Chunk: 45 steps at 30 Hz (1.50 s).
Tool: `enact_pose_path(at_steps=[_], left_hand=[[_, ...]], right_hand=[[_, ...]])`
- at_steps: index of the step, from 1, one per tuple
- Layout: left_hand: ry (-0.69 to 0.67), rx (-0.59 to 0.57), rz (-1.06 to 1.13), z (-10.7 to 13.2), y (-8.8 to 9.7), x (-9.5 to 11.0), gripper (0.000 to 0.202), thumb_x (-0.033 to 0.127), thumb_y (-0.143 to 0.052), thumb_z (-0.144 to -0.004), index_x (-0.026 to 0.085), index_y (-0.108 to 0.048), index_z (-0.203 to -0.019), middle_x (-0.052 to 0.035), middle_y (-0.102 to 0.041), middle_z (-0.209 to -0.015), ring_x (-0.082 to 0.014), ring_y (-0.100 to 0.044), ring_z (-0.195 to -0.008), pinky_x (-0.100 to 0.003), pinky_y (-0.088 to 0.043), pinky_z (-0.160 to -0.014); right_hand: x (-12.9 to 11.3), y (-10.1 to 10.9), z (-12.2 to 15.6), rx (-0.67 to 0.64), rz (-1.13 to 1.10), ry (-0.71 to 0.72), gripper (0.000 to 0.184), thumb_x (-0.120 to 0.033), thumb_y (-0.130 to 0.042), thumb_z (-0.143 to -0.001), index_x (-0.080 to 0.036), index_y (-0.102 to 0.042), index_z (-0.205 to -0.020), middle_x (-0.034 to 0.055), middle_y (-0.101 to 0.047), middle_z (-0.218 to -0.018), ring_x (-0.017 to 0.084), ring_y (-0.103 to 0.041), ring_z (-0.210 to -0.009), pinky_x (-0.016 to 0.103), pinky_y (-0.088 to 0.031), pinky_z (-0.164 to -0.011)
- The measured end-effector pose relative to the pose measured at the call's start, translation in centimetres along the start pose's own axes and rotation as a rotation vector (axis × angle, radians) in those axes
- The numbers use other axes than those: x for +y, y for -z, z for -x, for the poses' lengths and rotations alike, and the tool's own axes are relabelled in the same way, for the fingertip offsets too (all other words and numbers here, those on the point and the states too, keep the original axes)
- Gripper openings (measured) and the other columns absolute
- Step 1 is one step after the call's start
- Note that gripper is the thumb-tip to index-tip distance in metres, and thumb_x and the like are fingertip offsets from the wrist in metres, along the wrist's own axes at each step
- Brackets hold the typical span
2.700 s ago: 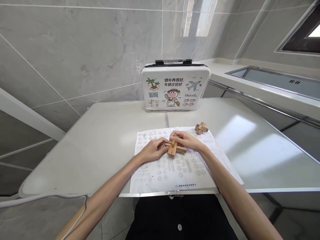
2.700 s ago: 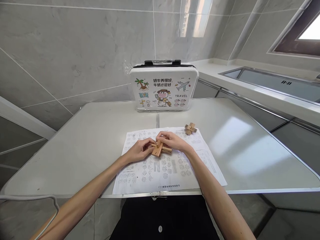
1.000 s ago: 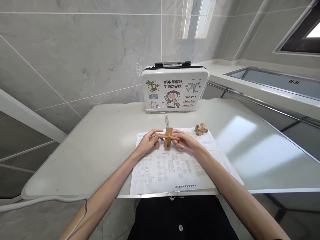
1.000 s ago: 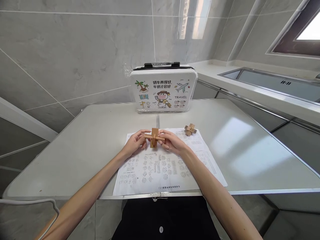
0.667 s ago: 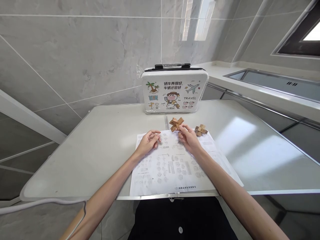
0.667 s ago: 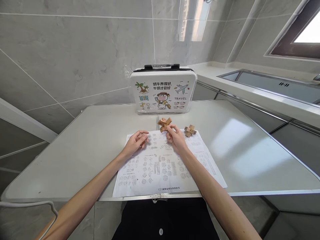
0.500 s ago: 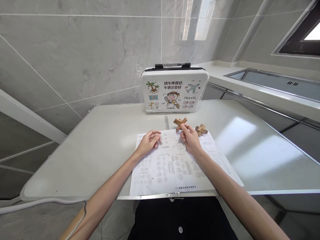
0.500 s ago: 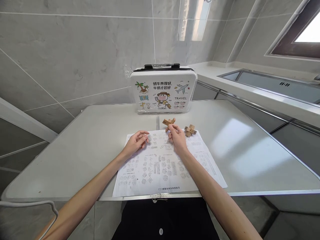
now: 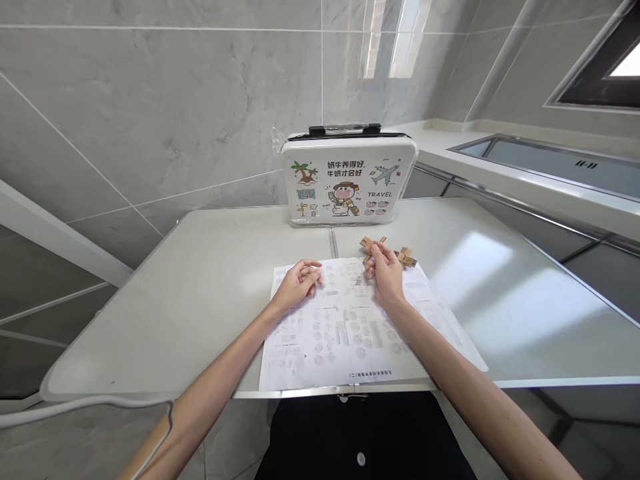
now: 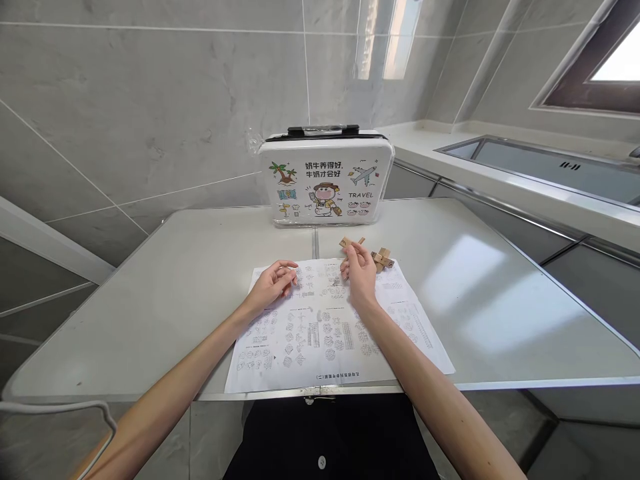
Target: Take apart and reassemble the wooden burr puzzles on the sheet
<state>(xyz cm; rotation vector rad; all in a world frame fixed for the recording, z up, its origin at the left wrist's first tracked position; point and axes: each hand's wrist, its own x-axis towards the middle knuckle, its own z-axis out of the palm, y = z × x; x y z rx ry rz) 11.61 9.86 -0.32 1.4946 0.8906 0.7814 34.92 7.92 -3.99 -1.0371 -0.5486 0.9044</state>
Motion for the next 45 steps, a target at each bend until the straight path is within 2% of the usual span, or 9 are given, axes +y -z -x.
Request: enact_pose_path(at_steps=[6, 9, 12, 15, 21, 26, 45], left_hand=[[-0.002, -0.007, -0.009, -0.1, 0.1, -0.3, 0.041, 0.051, -0.069, -0.092, 0.019, -0.061, -0.116, -0.001, -0.066, -0.086, -0.0066, -0.05, -0.054, -0.023, -0.04, -0.052], [-0.002, -0.009, -0.013, -0.2, 0.1, -0.3, 0.04, 0.051, -0.07, -0.092, 0.019, -0.061, -0.115, -0.0007, -0.066, -0.085, -0.0068, -0.051, -0.054, -0.023, -0.04, -0.053], [-0.004, -0.01, -0.022, -0.2, 0.0, -0.3, 0.039, 0.051, -0.07, -0.091, 0.019, -0.062, -0.113, -0.0004, -0.066, -0.084, -0.0071, -0.051, -0.054, -0.024, -0.04, -0.054], [-0.003, -0.01, -0.039, -0.2, 0.0, -0.2, 0.039, 0.05, -0.07, -0.091, 0.018, -0.062, -0.111, -0.0009, -0.067, -0.084, -0.0075, -0.052, -0.054, -0.024, -0.04, -0.054], [-0.001, -0.013, -0.048, -0.1, -0.1, 0.0, 0.037, 0.049, -0.069, -0.091, 0.018, -0.064, -0.109, -0.0012, -0.066, -0.083, -0.0077, -0.052, -0.055, -0.024, -0.042, -0.056], [0.002, -0.01, -0.059, -0.2, -0.1, 0.0, 0.037, 0.05, -0.069, -0.09, 0.018, -0.065, -0.109, -0.0013, -0.067, -0.083, -0.008, -0.052, -0.055, -0.024, -0.042, -0.055], [-0.002, -0.011, -0.067, -0.1, -0.1, 0.1, 0.036, 0.05, -0.07, -0.09, 0.019, -0.066, -0.108, -0.0015, -0.067, -0.082, -0.0086, -0.053, -0.056, -0.025, -0.043, -0.056]], right_hand=[[-0.6, -0.3, 0.4, -0.005, 0.043, 0.012, 0.05, -0.049, -0.081, -0.079, -0.025, -0.063, -0.118, 0.005, -0.074, -0.107, 0.009, -0.058, -0.056, 0.02, -0.042, -0.04], [-1.1, -0.6, 0.8, -0.054, 0.077, 0.04, 0.047, -0.042, -0.077, -0.082, -0.025, -0.062, -0.123, 0.0033, -0.074, -0.096, 0.009, -0.055, -0.053, 0.021, -0.038, -0.04], [-1.1, -0.9, 1.1, -0.138, 0.14, 0.054, 0.033, -0.039, -0.072, -0.084, -0.023, -0.066, -0.112, -0.0013, -0.067, -0.078, 0.008, -0.048, -0.049, 0.021, -0.036, -0.041], [-0.8, -1.0, 1.5, -0.254, 0.242, 0.051, 0.024, -0.042, -0.069, -0.086, -0.022, -0.067, -0.099, -0.0029, -0.062, -0.069, 0.009, -0.046, -0.048, 0.023, -0.035, -0.043], [-0.2, -1.5, 2.9, -0.413, 0.536, 0.099, 0.018, -0.036, -0.06, -0.088, -0.022, -0.067, -0.096, -0.0018, -0.065, -0.067, 0.013, -0.052, -0.051, 0.027, -0.041, -0.053], [-0.3, -1.9, 3.7, -0.525, 0.69, 0.187, 0.017, -0.03, -0.054, -0.088, -0.022, -0.069, -0.095, -0.0028, -0.066, -0.063, 0.016, -0.056, -0.055, 0.03, -0.045, -0.064], [-0.4, -1.9, 3.8, -0.545, 0.703, 0.196, 0.015, -0.03, -0.054, -0.091, -0.026, -0.069, -0.093, -0.0035, -0.065, -0.063, 0.017, -0.056, -0.056, 0.031, -0.043, -0.065]])
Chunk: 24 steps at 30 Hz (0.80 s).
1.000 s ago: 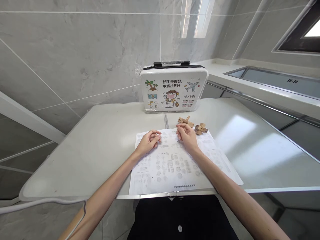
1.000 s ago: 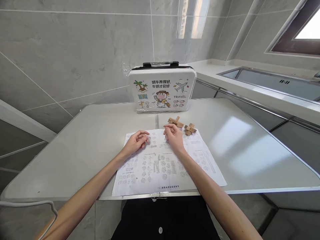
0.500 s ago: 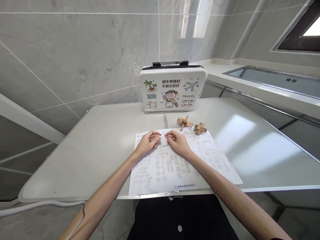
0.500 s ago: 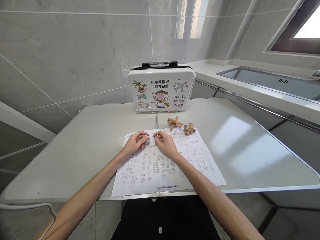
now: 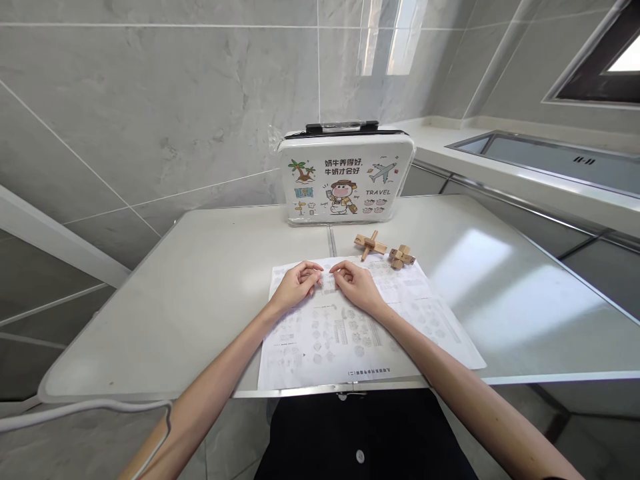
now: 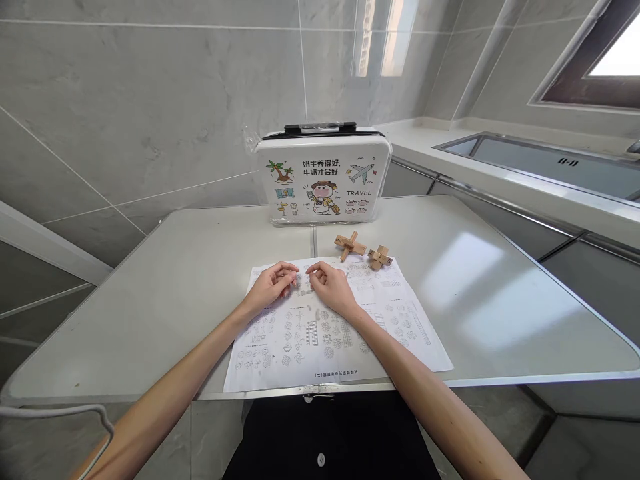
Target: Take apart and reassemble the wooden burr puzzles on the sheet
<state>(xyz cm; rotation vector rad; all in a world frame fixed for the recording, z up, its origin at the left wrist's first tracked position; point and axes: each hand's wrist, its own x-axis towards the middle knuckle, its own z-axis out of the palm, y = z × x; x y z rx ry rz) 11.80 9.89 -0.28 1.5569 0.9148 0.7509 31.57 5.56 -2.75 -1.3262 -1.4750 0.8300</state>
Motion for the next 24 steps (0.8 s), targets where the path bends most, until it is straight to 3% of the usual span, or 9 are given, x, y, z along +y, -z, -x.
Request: enact_pose_path(at_steps=[24], left_hand=[[-0.013, -0.003, -0.006, -0.04, 0.0, -0.04, 0.036, 0.05, -0.07, -0.09, 0.018, -0.066, -0.107, -0.0017, -0.066, -0.081, -0.0082, -0.053, -0.056, -0.023, -0.044, -0.057]], right_hand=[[0.28, -0.02, -0.06, -0.007, 0.02, 0.01, 0.015, -0.028, -0.054, -0.092, -0.025, -0.069, -0.093, -0.0038, -0.066, -0.063, 0.017, -0.057, -0.056, 0.031, -0.044, -0.066]])
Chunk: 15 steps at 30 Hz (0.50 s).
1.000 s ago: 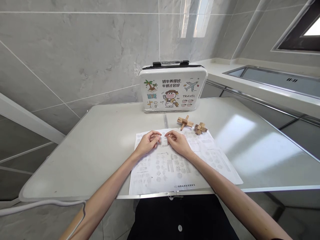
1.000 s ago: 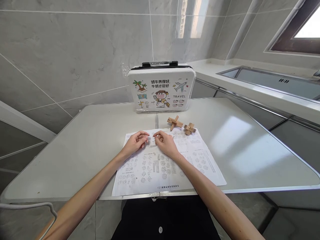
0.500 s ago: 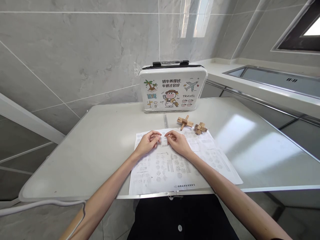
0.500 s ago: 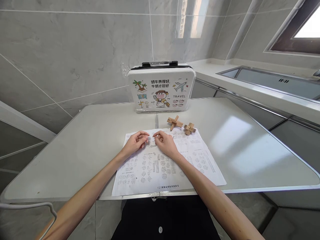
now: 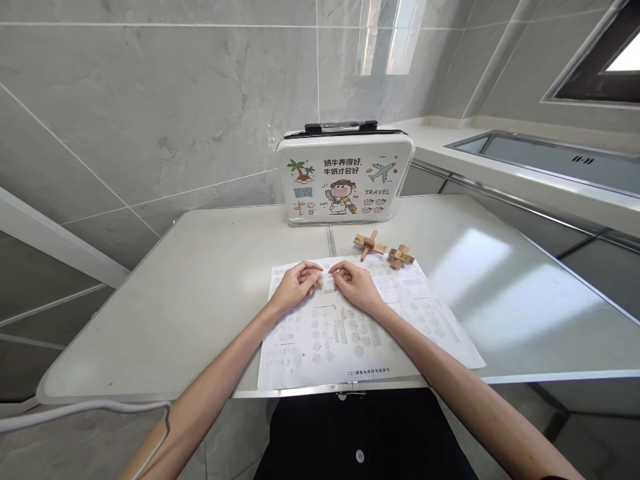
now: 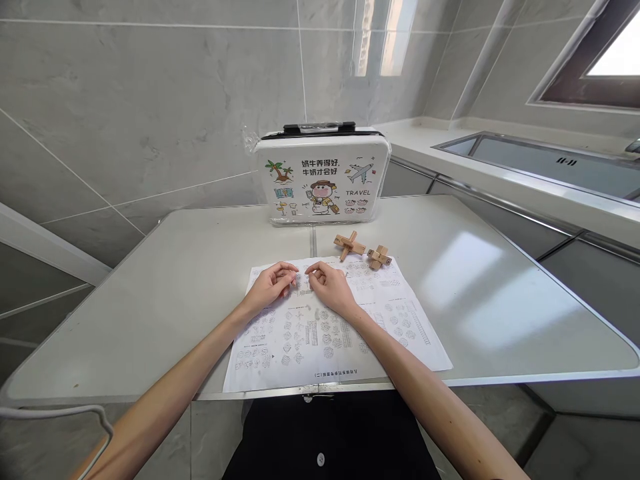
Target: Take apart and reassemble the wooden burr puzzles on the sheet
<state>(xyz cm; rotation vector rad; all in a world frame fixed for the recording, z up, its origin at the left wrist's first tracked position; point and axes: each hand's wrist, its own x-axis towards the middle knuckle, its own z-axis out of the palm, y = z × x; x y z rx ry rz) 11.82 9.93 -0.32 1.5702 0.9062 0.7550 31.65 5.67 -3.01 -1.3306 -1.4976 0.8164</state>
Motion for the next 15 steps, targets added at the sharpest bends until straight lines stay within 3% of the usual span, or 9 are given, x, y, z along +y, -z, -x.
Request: enact_pose_path(at_steps=[15], left_hand=[[0.002, -0.001, 0.012, 0.02, -0.08, 0.0, 0.036, 0.05, -0.07, -0.089, 0.019, -0.066, -0.107, -0.0012, -0.067, -0.08, -0.009, -0.053, -0.056, -0.025, -0.044, -0.058]], right_hand=[[0.27, -0.06, -0.06, 0.004, 0.007, 0.013, 0.016, -0.032, -0.055, -0.092, -0.026, -0.069, -0.093, -0.0033, -0.066, -0.063, 0.018, -0.058, -0.057, 0.031, -0.044, -0.066]])
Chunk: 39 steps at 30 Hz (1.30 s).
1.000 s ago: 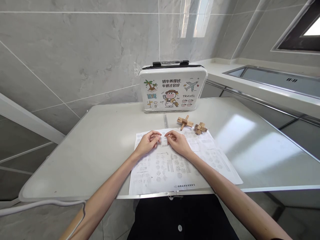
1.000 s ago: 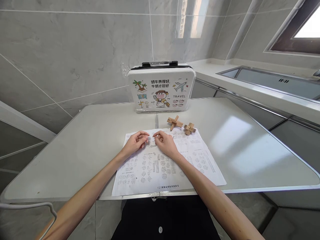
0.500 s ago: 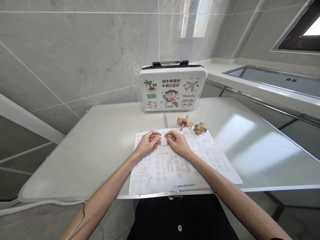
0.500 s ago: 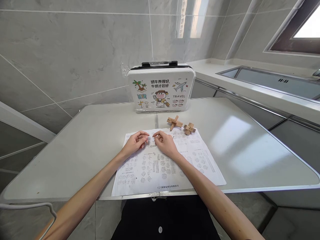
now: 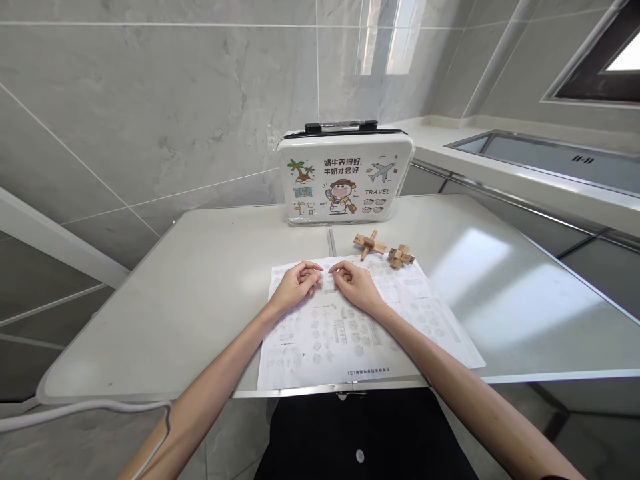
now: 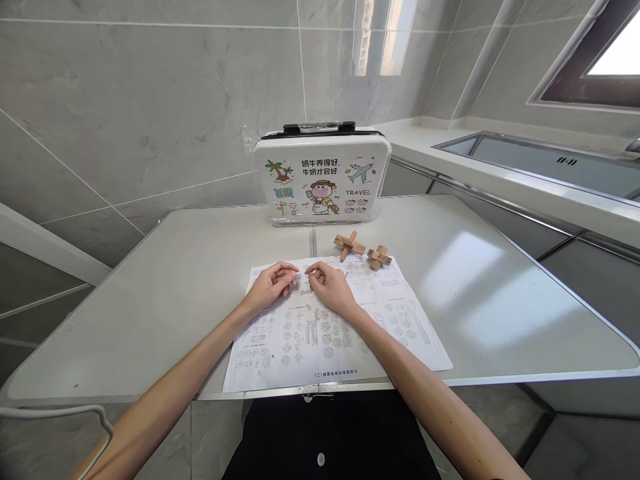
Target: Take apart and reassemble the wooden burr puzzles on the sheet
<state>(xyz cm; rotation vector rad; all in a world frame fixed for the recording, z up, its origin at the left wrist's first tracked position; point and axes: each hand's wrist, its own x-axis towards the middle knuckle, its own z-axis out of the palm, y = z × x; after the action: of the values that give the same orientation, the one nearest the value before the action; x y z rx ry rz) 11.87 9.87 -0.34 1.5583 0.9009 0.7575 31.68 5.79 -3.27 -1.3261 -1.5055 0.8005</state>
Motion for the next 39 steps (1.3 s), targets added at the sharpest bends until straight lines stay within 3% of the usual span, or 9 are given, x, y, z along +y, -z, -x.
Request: enact_pose_path(at_steps=[29, 39], left_hand=[[0.004, -0.004, -0.021, -0.03, 0.08, -0.03, 0.036, 0.049, -0.069, -0.09, 0.018, -0.065, -0.108, -0.0012, -0.067, -0.081, -0.0086, -0.053, -0.056, -0.024, -0.044, -0.057], [-0.001, -0.001, -0.021, 0.08, 0.1, 0.13, 0.035, 0.048, -0.068, -0.091, 0.017, -0.065, -0.107, -0.002, -0.066, -0.082, -0.0082, -0.053, -0.056, -0.023, -0.042, -0.055]], right_hand=[[0.24, 0.0, -0.06, -0.005, -0.008, -0.002, 0.016, -0.03, -0.054, -0.092, -0.023, -0.069, -0.095, -0.0038, -0.066, -0.064, 0.016, -0.058, -0.057, 0.03, -0.044, -0.063], [0.13, 0.11, -0.38, -0.003, -0.107, -0.063, 0.015, -0.03, -0.056, -0.091, -0.022, -0.068, -0.095, -0.0038, -0.065, -0.064, 0.014, -0.055, -0.052, 0.028, -0.043, -0.058]])
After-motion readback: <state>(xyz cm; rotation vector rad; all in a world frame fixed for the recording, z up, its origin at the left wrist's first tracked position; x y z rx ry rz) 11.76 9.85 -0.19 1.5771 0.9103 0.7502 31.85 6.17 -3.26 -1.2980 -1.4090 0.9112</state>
